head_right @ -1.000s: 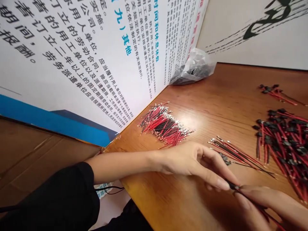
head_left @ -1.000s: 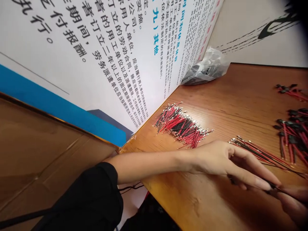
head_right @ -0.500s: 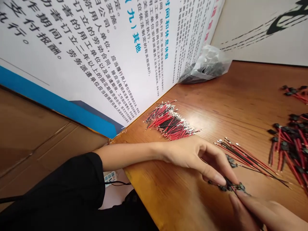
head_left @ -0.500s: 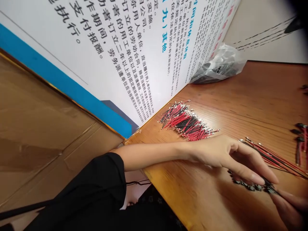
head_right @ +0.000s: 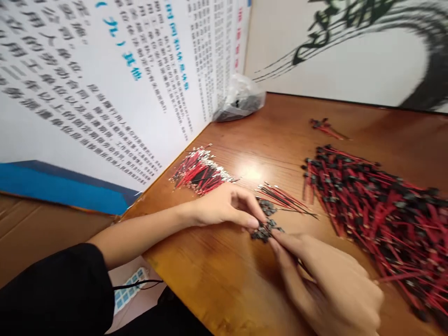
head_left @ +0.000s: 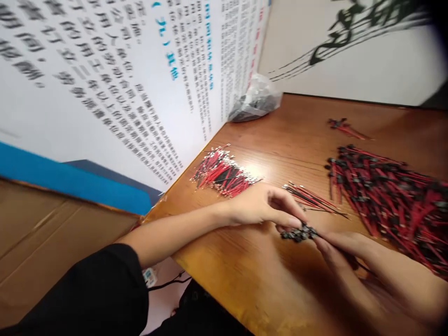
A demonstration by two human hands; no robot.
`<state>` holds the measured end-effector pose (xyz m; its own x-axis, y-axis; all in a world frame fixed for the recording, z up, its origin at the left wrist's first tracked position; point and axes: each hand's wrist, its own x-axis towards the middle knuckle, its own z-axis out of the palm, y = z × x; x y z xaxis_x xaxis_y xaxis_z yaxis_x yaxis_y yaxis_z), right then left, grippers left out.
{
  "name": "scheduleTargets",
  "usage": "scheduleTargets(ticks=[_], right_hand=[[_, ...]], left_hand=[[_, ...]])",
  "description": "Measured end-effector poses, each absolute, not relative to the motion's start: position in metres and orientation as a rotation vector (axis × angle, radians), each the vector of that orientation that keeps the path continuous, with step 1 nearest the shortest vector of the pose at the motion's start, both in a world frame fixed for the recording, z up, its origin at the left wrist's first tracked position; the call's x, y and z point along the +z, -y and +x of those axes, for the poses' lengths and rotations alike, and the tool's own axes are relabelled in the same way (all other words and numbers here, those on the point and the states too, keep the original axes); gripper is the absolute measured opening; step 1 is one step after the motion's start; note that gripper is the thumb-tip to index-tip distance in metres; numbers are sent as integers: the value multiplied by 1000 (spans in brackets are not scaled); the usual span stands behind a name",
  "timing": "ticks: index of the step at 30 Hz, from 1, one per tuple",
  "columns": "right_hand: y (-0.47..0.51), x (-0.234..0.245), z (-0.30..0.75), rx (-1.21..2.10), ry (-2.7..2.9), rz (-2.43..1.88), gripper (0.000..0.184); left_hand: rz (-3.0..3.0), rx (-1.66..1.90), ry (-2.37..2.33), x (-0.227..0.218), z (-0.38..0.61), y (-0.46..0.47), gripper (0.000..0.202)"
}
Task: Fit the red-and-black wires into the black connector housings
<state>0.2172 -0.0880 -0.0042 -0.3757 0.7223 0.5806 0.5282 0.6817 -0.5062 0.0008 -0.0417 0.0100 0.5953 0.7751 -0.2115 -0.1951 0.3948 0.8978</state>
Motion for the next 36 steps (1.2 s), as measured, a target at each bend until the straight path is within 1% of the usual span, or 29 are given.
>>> scheduleTargets(ticks=[3,9,14,23,27,29,33,34,36], right_hand=[[87,9,210,266,2013,-1025,6],[71,0,213,298,2003,-998,9],[60,-3,213,263,2117,-961,14],[49,-2,218,267,2272,-1129,22],[38,-1,238,51,2224,-1261,26],[32,0,256,-88,2031,-1383,26],[25,5,284,-420,1589,-1799,30],[25,5,286,-459,1556,-1847,32],[27,4,282,-387,1645,-1793,30]], left_hand=[[1023,729,-738,14,-1,38,11],[1181,805,-921,21,-2,31,7],[1397,855,-1087,23,-4,24,4],[1623,851,-1199,21,-7,20,6],[1616,874,-1217,22,-8,19,13],[1598,885,-1248,24,-9,19,15],[1617,869,-1250,26,-7,20,13],[1626,864,-1250,26,-7,20,12],[1639,855,-1255,28,-6,21,12]])
